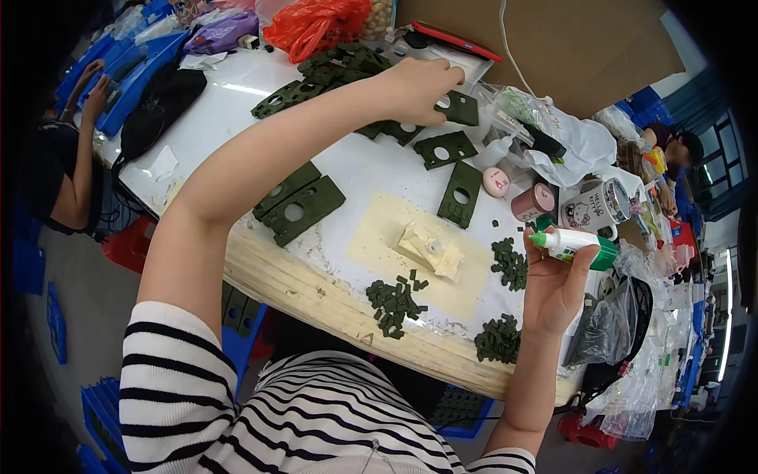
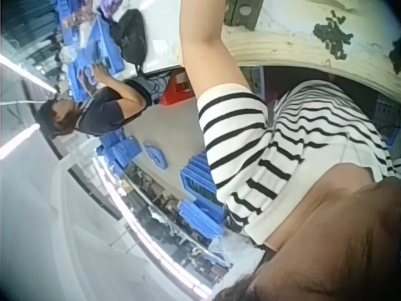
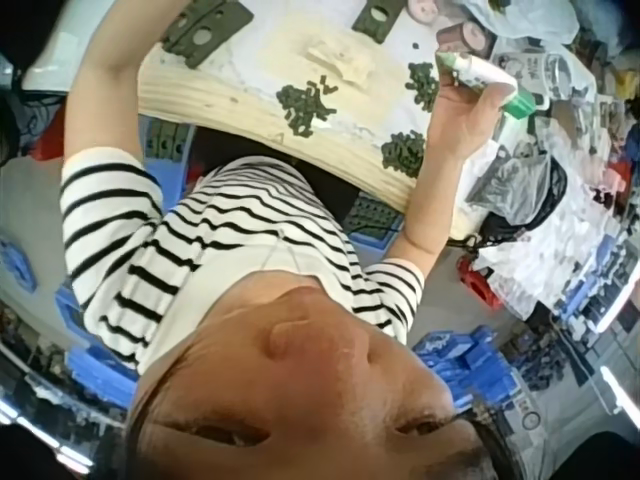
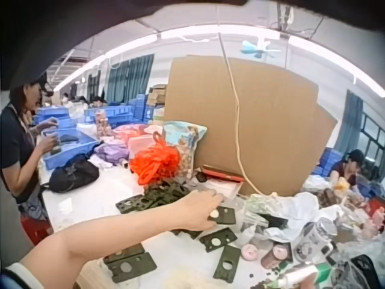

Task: Applying glue to plastic toy tank parts and attaching small detail components on a workbench.

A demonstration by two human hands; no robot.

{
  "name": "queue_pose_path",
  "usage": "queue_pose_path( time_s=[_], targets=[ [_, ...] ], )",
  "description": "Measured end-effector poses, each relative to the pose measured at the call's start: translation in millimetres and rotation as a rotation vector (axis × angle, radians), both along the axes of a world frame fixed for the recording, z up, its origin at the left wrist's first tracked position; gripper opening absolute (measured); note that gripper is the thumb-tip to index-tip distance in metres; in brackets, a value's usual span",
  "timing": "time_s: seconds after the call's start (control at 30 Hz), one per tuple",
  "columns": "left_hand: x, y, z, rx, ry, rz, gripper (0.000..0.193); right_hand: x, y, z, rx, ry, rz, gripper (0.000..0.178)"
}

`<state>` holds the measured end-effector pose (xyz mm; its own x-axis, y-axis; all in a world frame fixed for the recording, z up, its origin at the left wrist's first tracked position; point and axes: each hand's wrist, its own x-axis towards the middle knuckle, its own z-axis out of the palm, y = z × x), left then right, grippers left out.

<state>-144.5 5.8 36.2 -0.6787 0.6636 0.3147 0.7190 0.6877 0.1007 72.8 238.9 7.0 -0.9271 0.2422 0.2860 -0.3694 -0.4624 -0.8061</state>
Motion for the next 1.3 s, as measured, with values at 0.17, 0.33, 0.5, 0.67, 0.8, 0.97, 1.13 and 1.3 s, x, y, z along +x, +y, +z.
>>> queue_pose_path(
  time_s=[0.17,0.33,0.5,0.67,0.8,0.97,1.13,1.3],
  targets=[
    [103,-8,2,0.53,-0.039,-0.37,0.05,10,-4,7,0.072,0.042,-0.012,0.037],
    [158,-15,-7,0.597,-0.098,-0.439,0.059,12,-13,9,0.173,0.088,-0.004,0.043],
    [161,-18,-19,0.598,-0.141,-0.482,0.064,11,-21,6,0.244,0.067,0.031,0.046],
    [161,-22,-29,0.632,-0.209,-0.544,0.066,9,-28,-3,0.269,0.04,0.086,0.044],
    [163,-21,-32,0.652,-0.178,-0.546,0.067,9,-28,-6,0.298,0.046,0.065,0.042],
    [163,-22,-36,0.684,-0.182,-0.547,0.069,11,-29,-6,0.342,0.052,0.036,0.038],
    [163,-23,-36,0.687,-0.19,-0.551,0.07,12,-29,-5,0.395,0.082,0.003,0.036],
    [163,-22,-37,0.699,-0.192,-0.555,0.07,13,-31,-3,0.457,0.042,-0.025,0.038]
  ],
)
